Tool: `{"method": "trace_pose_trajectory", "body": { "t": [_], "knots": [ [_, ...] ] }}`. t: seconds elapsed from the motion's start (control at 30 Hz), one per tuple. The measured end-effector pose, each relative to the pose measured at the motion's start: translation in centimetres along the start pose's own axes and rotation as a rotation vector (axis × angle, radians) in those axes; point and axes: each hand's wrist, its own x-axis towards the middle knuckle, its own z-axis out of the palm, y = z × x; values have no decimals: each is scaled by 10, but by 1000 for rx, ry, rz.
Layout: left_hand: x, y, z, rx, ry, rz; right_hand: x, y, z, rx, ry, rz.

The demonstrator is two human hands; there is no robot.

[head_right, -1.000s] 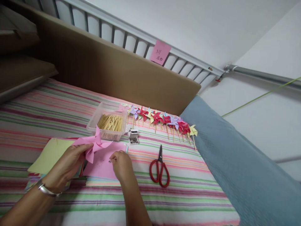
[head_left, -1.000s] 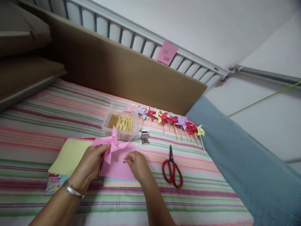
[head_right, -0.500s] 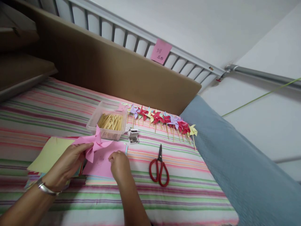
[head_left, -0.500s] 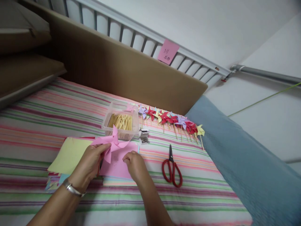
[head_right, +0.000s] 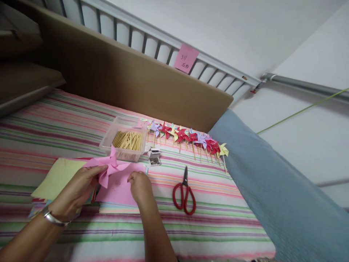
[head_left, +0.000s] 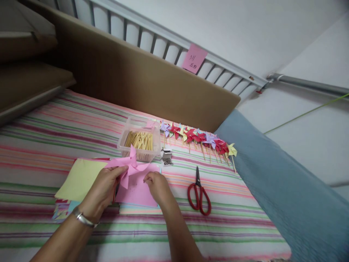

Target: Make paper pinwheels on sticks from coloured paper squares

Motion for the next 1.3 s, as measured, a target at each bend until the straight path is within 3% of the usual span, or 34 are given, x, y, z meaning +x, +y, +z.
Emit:
{"method": "trace_pose_trajectory", "body": {
  "t": [0.4,0.83,1.3],
  "knots": [
    [-1,3,1,-6,-27,4,-3,-9,2,-48,124,-12],
    [-2,4,2,-33,8,-17,-3,-13,12,-84,108,-7],
    [-1,2,0,24,-2,14,4,-3,5,-31,54,165]
  ]
}}
